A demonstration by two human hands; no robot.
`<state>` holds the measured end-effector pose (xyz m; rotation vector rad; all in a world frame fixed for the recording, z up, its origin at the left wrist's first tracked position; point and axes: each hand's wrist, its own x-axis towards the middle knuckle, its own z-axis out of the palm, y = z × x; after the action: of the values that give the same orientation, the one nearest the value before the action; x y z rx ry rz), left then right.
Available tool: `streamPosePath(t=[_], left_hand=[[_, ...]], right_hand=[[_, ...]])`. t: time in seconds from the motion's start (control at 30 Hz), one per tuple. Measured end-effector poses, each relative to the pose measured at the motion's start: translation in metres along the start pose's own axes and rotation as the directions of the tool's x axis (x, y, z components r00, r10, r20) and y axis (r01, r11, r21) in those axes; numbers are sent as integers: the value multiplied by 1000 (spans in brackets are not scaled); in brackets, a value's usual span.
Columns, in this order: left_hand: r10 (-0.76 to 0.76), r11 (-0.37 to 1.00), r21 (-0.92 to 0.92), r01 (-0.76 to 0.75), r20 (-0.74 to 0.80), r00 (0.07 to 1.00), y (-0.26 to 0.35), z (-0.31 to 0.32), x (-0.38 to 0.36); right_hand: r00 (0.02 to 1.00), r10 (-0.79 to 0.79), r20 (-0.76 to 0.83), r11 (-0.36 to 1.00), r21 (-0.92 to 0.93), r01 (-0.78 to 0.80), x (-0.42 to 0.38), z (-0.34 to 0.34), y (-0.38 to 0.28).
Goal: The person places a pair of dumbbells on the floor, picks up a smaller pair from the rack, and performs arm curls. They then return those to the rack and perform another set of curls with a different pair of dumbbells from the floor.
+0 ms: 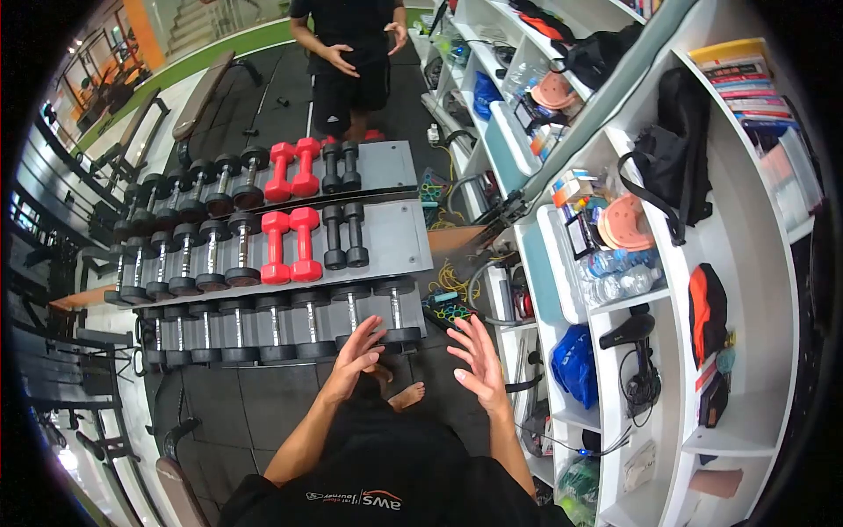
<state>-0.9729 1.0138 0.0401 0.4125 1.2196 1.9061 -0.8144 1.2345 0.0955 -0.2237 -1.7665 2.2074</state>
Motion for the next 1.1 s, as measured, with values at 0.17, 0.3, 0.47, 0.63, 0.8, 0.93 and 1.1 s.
streamPosePath(t=[0.17, 0.3, 0.47, 0.63, 0.8, 0.93, 1.1], left_hand=[[13, 1000, -27, -14, -53, 999, 4, -15, 14], [30, 997, -66, -36, -90, 995, 4, -29, 30], [60, 993, -97, -71, -112, 992, 9, -51, 45], [95, 985, -126, -120, -188, 978, 23, -77, 50], [157, 977, -102, -186, -241, 958, 42, -109, 40], [201, 975, -35, -218, -262, 944, 55, -129, 29], [257, 958, -39, -283, -308, 916, 62, -136, 36]], right_hand=[[998, 27, 56, 996, -84, -22, 32, 10, 6], [988, 62, 144, 981, -193, -34, 67, 14, 9], [981, 115, 155, 970, -230, -78, 104, 21, 19], [972, 188, 140, 967, -199, -159, 129, 37, 34], [950, 252, 187, 953, -220, -209, 149, 57, 48], [928, 291, 233, 934, -278, -223, 168, 74, 57], [902, 320, 289, 909, -361, -206, 189, 87, 64]])
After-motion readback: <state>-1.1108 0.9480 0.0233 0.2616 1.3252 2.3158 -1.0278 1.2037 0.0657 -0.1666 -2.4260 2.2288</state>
